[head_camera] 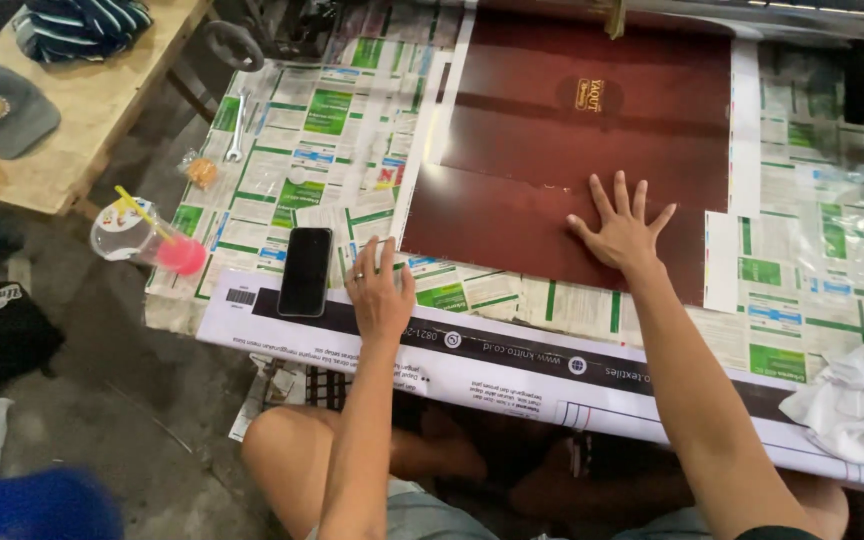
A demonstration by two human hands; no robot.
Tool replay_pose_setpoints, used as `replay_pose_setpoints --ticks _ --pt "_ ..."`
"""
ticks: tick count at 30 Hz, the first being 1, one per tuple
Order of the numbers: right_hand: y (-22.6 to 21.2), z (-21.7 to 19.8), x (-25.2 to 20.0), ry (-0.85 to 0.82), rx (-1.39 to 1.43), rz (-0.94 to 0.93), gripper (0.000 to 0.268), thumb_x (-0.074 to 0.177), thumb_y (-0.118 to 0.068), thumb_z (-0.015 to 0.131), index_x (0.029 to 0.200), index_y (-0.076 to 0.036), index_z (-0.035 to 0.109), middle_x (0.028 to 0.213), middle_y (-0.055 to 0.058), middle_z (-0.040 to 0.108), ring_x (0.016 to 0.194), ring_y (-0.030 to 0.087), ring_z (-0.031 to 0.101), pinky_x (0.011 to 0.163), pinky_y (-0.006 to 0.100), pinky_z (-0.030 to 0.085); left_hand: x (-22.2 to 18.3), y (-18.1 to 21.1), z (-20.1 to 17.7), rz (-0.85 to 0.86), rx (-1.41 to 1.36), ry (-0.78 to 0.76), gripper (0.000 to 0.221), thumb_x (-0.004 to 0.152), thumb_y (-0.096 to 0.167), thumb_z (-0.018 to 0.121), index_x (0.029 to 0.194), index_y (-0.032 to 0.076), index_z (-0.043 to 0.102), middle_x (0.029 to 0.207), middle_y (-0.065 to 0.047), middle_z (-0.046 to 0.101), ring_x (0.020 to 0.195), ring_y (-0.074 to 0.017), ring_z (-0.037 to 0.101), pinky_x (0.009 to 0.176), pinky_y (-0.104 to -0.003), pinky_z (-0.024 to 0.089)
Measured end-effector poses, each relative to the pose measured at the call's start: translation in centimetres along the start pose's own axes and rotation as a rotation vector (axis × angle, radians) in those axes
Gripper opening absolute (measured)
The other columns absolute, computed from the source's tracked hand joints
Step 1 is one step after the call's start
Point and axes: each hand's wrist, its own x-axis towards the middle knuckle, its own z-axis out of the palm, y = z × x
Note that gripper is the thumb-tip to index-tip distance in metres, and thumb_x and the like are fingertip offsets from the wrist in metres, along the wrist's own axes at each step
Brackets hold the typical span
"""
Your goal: The person feeds printed paper sheets through a laminating or coating machine on a production floor.
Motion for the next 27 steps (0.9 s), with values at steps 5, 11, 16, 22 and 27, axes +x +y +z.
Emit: replay_pose_setpoints --ticks 5,11,16,22,27 --pt "0.5 -0.5 2.5 -0.012 -0.018 -0.001 0.093 0.085 -0.087 0.028 0.163 -0.041 0.005 0.173 0.002 -0.006 0.157 0.036 -0.009 0.113 0.078 -0.013 0.1 -0.1 -0.7 -0.306 0.119 0.22 0.066 0.097 0.037 0.063 0.154 0.014 0.039 0.163 -0.014 0.033 0.153 -0.0346 0.032 0.121 -0.064 0.016" --pt "0.8 0.2 1.3 0.08 -0.005 -0.033 0.093 0.087 -0.085 0.031 0.163 -0.038 0.006 0.172 0.008 -0.005 0.156 0.039 -0.008 0.111 0.078 -0.012 1.4 0.4 -0.4 -0.452 0.203 0.189 0.077 0.092 0.036 0.065 0.158 0.011 0.036 0.167 -0.02 0.019 0.152 -0.0423 0.026 0.117 -0.07 0.008" --pt "0.6 2.3 -5.8 0.229 -0.008 -0.13 0.086 0.093 -0.079 0.036 0.164 -0.035 0.017 0.173 0.014 0.002 0.156 0.044 -0.002 0.11 0.079 -0.01 0.7 -0.1 0.0 -0.191 0.256 0.146 0.059 0.093 0.029 0.064 0.147 0.013 0.05 0.163 -0.014 0.032 0.151 -0.0368 0.033 0.12 -0.066 0.015" --pt "1.0 2.5 -9.5 0.173 -0.035 -0.114 0.082 0.091 -0.077 0.037 0.16 -0.035 0.023 0.17 0.009 0.013 0.154 0.038 0.003 0.111 0.076 -0.012 0.5 -0.4 1.1 0.003 0.016 0.066 0.031 0.106 0.026 0.061 0.133 0.012 0.066 0.141 -0.003 0.061 0.137 -0.025 0.055 0.119 -0.047 0.04" --pt "0.9 -1.0 -5.2 0.269 0.131 -0.065 0.084 0.095 -0.075 0.034 0.163 -0.027 0.027 0.171 0.009 0.018 0.158 0.038 0.006 0.117 0.075 -0.008 0.8 1.3 -1.7 0.232 -0.103 -0.012 0.04 0.09 0.039 0.072 0.124 0.017 0.073 0.137 -0.005 0.062 0.127 -0.0261 0.056 0.104 -0.046 0.044"
